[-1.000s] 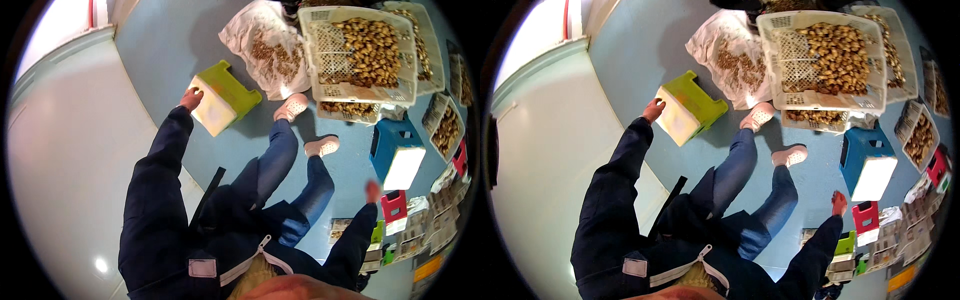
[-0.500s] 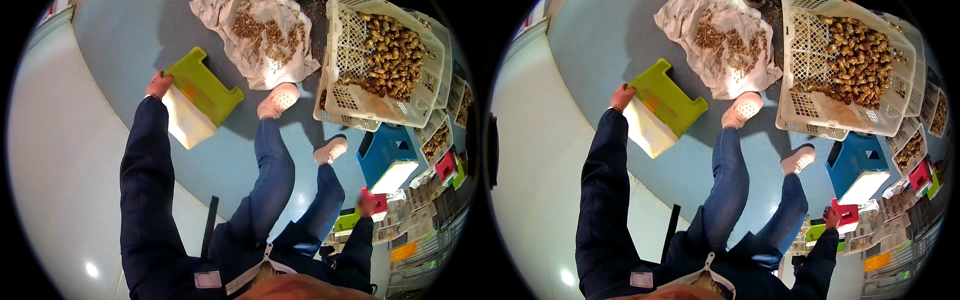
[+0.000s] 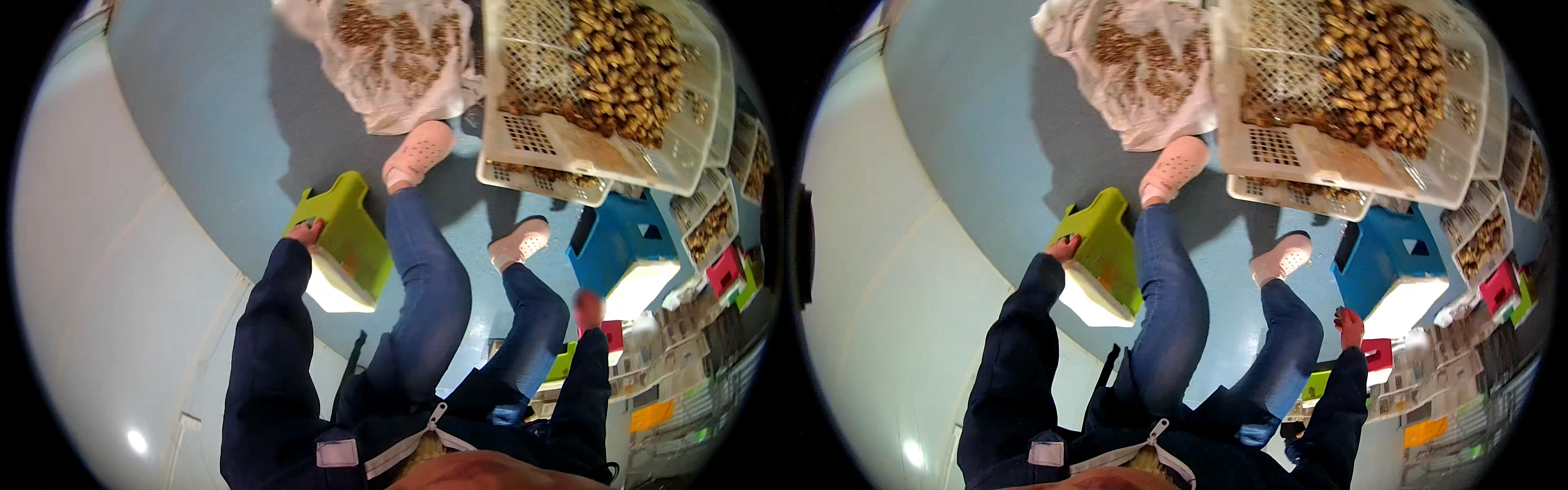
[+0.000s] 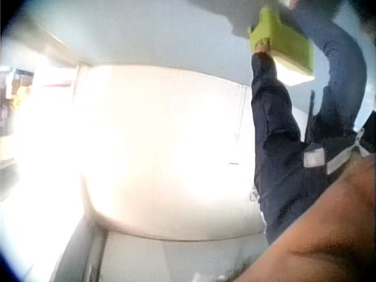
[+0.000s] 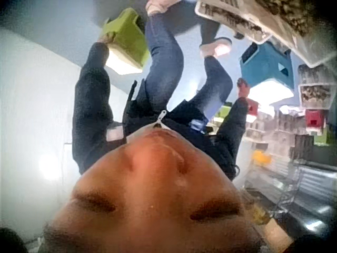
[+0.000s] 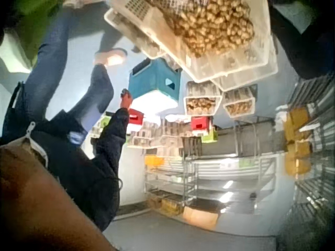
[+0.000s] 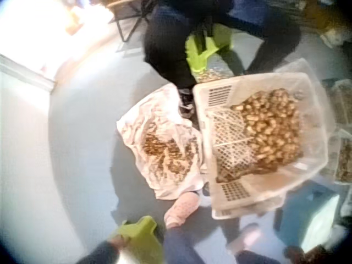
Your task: The person sits on a stool and sorts small brown items from a plastic basket, peeling several by hand and placing the contents onto a white cloth.
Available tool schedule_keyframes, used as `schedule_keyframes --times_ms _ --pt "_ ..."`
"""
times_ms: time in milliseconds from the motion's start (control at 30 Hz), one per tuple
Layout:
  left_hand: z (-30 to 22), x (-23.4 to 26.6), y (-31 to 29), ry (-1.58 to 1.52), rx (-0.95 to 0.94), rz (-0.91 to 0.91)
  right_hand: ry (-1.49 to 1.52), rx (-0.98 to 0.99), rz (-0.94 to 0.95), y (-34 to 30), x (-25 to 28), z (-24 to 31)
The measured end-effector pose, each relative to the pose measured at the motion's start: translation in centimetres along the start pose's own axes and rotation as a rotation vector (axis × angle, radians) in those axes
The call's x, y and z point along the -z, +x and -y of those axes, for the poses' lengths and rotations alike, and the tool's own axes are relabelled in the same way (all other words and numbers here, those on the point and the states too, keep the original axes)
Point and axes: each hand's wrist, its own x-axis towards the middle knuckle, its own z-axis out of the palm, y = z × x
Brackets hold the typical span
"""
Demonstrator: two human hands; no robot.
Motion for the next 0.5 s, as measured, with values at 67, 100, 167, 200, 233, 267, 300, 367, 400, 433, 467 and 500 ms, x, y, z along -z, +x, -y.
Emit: schedule_keyframes --times_ms 67,100,167,200,233,267,300,367,400,433,467,500 --pt "0.0 -2.4 -0.8 -0.173 -0.001 0.09 -0.089 -0.002 0.001 0.6 0.5 0.4" --pt "4.1 -4.2 0.2 -0.252 -0.183 0.045 -0.083 0.018 0.021 1.7 -0.8 0.4" --pt "2.6 -6.7 1.5 0.25 -0.392 0.025 -0.094 0.029 -0.025 2.7 -1.6 -0.1" --pt "-2.0 -7.8 0.4 0.029 -0.244 0.086 -0.128 0.041 -0.067 2.9 -0.9 -0.1" --pt "-6.3 -7.6 -2.2 -0.168 -0.079 0.154 -0.156 0.049 -0.1 2.5 -0.5 -0.5" --pt "-5.1 -8.9 -1.7 -0.169 -0.127 0.176 -0.152 0.068 -0.105 3.1 -1.3 -0.5" --pt "-3.9 -10.6 -0.5 -0.169 -0.18 0.202 -0.143 0.066 -0.118 3.6 -2.0 -0.9" --pt "-5.2 -13.7 -0.2 -0.151 -0.233 0.214 -0.155 0.05 -0.179 5.4 -2.7 -0.8" --pt "-5.9 -14.9 -0.8 -0.144 -0.226 0.201 -0.087 -0.006 -0.199 5.9 -3.4 0.5" --pt "-6.5 -15.7 -1.2 -0.129 -0.227 0.189 -0.012 -0.063 -0.227 5.9 -4.1 2.0" --pt "-6.5 -16.8 -1.3 -0.141 -0.236 0.171 0.118 -0.131 -0.243 6.8 -4.4 4.5" --pt "-7.3 -17.7 -0.9 -0.137 -0.261 0.166 0.107 -0.128 -0.258 7.3 -4.5 4.1"
